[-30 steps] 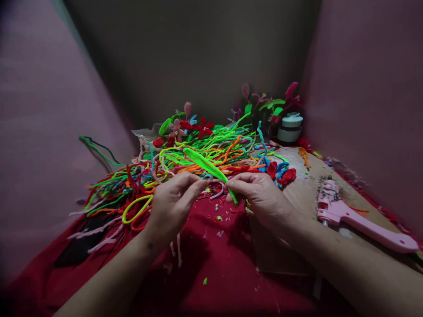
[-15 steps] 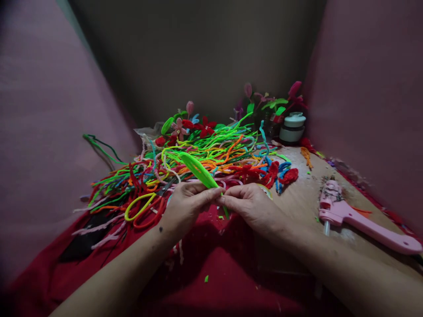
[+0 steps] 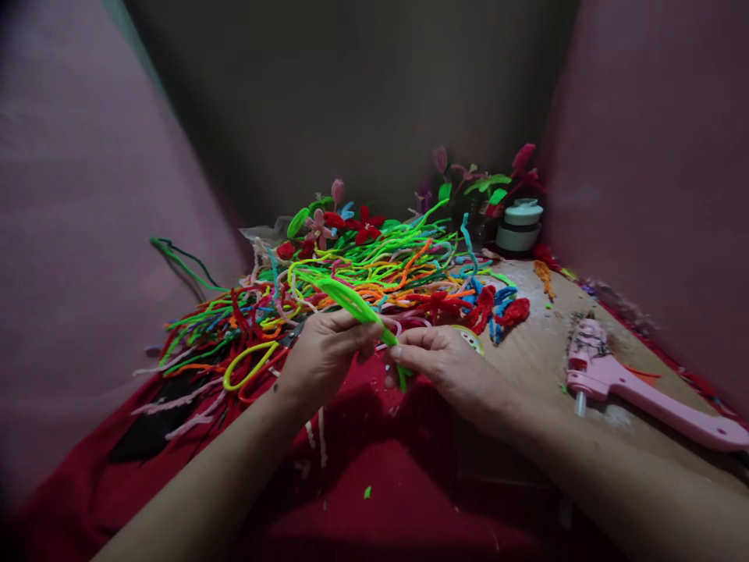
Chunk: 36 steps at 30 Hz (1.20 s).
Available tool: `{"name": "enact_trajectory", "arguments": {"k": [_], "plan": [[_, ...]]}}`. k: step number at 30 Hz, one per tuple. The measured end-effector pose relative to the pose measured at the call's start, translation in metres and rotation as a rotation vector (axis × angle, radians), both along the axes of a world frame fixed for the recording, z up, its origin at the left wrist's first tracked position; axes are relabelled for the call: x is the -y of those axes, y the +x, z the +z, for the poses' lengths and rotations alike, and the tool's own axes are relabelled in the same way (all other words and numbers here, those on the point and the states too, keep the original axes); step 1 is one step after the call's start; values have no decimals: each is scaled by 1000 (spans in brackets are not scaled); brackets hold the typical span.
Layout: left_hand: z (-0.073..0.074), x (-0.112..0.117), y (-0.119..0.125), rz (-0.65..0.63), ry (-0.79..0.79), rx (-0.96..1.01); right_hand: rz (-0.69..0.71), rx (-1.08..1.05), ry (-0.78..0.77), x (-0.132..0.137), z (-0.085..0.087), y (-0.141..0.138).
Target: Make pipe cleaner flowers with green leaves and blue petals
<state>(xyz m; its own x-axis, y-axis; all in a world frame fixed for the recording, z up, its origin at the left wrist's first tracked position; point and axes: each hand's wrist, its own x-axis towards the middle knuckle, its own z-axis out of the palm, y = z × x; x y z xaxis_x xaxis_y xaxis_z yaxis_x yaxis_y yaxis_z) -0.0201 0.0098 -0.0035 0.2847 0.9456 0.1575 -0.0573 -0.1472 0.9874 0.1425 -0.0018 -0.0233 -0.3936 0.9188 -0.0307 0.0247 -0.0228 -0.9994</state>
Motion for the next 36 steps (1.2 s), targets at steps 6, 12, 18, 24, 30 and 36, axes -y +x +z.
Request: {"name": "enact_trajectory", "arguments": {"k": [6, 12, 18, 24, 30, 36], "plan": [[-2, -2, 2, -100, -131, 90, -33, 13, -9, 5, 7, -3], [3, 10, 14, 39, -64, -98, -139, 265, 315, 12, 6, -3], [2, 6, 11, 191, 149, -186, -169, 366, 407, 18, 9, -6], [1, -3, 0, 352, 252, -238, -125, 293, 291, 19, 10, -6], [7, -11, -7, 363, 194, -227, -106, 234, 188, 17, 11, -7], [1, -21, -12, 482, 590, -497, -108, 134, -20, 12, 11, -7]]}}
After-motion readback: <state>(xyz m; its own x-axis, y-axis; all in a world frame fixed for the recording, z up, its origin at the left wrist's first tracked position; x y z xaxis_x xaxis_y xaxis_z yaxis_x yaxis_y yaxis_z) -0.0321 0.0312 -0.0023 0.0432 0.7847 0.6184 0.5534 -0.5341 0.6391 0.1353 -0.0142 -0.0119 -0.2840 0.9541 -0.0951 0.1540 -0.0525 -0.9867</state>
